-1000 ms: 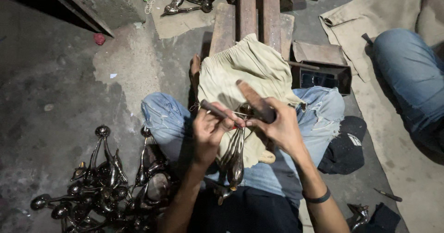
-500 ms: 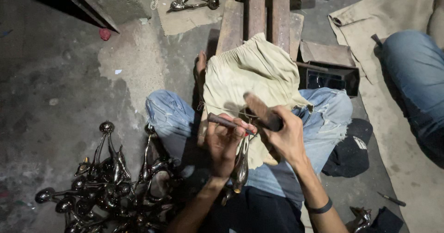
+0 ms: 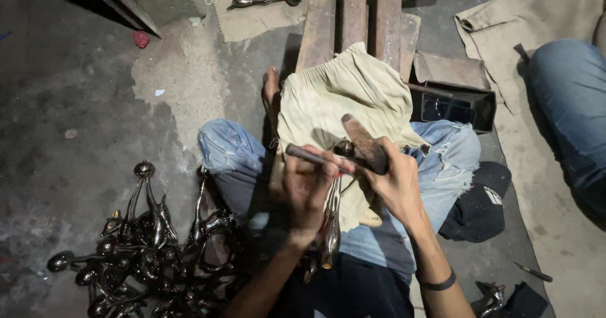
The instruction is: The person sits on the floor and repeatedly hammers a metal deer figurine with a wooden mallet. They hold the figurine with one hand and strike it with the other, occasionally rotating it to hit different areas.
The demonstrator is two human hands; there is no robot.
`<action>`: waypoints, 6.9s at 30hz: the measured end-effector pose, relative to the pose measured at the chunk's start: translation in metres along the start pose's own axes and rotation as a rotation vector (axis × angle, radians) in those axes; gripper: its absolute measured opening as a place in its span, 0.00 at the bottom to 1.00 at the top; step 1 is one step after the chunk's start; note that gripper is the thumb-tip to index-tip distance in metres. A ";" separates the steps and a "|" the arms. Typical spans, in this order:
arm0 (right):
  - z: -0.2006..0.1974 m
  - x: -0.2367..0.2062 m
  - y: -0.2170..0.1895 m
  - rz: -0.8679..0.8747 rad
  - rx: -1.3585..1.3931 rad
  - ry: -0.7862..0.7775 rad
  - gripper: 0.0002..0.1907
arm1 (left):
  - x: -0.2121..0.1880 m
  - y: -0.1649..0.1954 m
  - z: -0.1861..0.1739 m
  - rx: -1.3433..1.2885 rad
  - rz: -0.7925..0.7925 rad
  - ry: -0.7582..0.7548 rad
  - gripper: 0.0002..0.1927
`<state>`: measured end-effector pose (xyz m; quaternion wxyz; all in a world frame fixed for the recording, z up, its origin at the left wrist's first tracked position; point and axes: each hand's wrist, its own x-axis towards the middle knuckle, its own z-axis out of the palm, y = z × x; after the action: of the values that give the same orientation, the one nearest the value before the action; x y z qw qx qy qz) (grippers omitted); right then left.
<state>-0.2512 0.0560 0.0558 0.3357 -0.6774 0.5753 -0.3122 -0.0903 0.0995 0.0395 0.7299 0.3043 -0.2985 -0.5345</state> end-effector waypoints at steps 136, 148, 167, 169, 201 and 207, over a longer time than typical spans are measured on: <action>-0.100 0.036 0.058 0.094 -0.280 0.049 0.24 | 0.105 -0.002 0.025 1.077 -0.076 -0.626 0.19; -0.108 0.064 0.027 -0.255 -0.598 -0.114 0.32 | 0.107 -0.011 0.018 1.026 -0.025 -0.640 0.19; -0.088 0.059 0.051 0.271 -0.179 -0.069 0.31 | 0.151 -0.008 0.015 0.901 -0.508 -0.774 0.26; -0.085 0.058 0.053 0.232 -0.101 -0.079 0.31 | 0.158 -0.011 0.013 0.928 -0.532 -0.832 0.25; -0.117 0.078 0.020 -0.007 -0.737 -0.344 0.40 | 0.084 -0.004 0.006 1.050 0.174 -0.494 0.13; -0.113 0.078 0.000 -0.029 -0.491 -0.062 0.36 | 0.090 0.004 0.007 0.978 -0.001 -0.355 0.09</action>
<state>-0.3315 -0.0315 0.1246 0.1740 -0.7560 0.6138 -0.1468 -0.0706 0.0128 0.0570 0.4403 0.5146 -0.6323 -0.3762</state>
